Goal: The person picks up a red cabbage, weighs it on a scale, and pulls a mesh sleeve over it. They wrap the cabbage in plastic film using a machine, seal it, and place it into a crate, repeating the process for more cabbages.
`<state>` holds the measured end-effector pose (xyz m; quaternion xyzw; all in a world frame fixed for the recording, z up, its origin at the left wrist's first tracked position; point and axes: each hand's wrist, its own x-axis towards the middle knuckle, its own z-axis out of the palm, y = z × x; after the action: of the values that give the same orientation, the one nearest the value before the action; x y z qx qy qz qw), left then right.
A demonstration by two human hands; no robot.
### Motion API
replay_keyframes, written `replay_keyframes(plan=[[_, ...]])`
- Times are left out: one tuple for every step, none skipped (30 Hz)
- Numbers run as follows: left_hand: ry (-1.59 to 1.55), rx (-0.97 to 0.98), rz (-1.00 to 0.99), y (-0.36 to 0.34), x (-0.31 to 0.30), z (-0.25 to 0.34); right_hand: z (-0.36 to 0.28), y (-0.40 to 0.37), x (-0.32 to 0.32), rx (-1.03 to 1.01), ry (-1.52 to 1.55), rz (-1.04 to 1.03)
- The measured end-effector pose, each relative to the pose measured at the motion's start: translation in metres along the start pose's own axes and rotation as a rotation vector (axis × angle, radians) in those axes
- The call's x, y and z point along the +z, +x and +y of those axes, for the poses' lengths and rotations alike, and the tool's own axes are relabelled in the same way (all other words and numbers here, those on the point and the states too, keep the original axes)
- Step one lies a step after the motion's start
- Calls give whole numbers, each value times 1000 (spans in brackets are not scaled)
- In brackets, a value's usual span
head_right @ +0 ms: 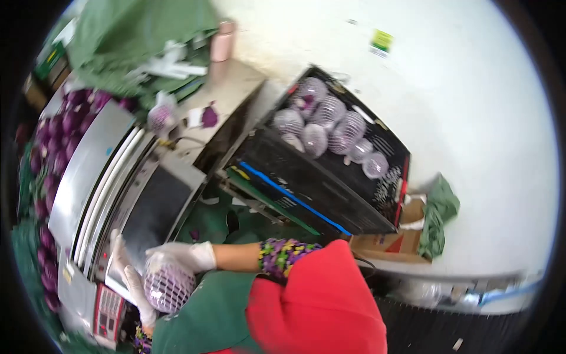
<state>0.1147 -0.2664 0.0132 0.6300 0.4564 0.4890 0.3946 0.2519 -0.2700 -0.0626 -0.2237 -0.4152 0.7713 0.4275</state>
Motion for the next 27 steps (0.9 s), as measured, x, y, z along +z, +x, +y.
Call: replay_keyframes(plan=[[-655, -690, -218, -10, -7, 14, 6, -5, -1, -31, -20, 37], [-577, -494, -559, -4, -11, -11, 15, -11, -5, -25, -176, 270], [-639, -566, -559, -5, -8, -1, 20, -15, -12, -19, -324, 503], [-697, -641, -559, -6, -6, 8, 10, -18, -18, -10, -463, 741], [-676, -635, -466, -9, -3, -5, -1, -31, -26, -199, -671, 897], [-693, -774, -333, -7, -1, -11, -15, -49, -40, -208, -581, 772], [-626, -817, -311, -1, 14, -7, -50, -70, -36, -30, -392, 650], [-560, -862, -281, 7, 33, -1, -82, -88, -26, 146, -200, 516], [-639, -802, -385, 12, 60, -7, -87, -104, -24, 78, -345, 414], [-470, -684, -466, 18, 91, -2, -86, -116, -19, -39, -753, 565], [-466, -607, -624, 23, 122, 28, -105, -133, -33, -118, -813, 562], [-470, -456, -711, 29, 146, 42, -131, -153, -54, -196, -873, 556], [-497, -387, -825, 40, 169, 47, -154, -178, -70, -193, -867, 556], [-685, -380, -873, 43, 187, 58, -177, -208, -86, -194, -706, 622], [-590, -338, -875, 47, 197, 68, -199, -238, -101, -192, -544, 682], [-493, -296, -874, 50, 207, 76, -217, -265, -115, -188, -382, 735], [-400, -297, -837, 57, 212, 72, -231, -290, -126, -244, -389, 866], [-432, -329, -751, 58, 220, 59, -241, -312, -139, -299, -394, 999], [-472, -463, -726, 64, 219, 45, -246, -334, -160, -246, -491, 1046], [-512, -596, -698, 66, 214, 32, -241, -352, -185, -192, -588, 1090], [-472, -648, -617, 63, 212, 23, -225, -364, -210, -88, -645, 1109], [-465, -657, -603, 60, 205, 9, -209, -371, -234, 16, -705, 1122], [-422, -699, -557, 56, 194, -5, -193, -366, -244, 52, -800, 1086], [-382, -738, -499, 51, 183, -17, -168, -364, -258, 109, -882, 1001], [-378, -741, -462, 46, 173, -24, -120, -367, -281, 114, -1011, 999], [-302, -748, -422, 42, 165, -19, -83, -366, -295, 103, -1141, 967], [-291, -721, -427, 37, 156, -19, -98, -361, -285, 176, -1185, 862]])
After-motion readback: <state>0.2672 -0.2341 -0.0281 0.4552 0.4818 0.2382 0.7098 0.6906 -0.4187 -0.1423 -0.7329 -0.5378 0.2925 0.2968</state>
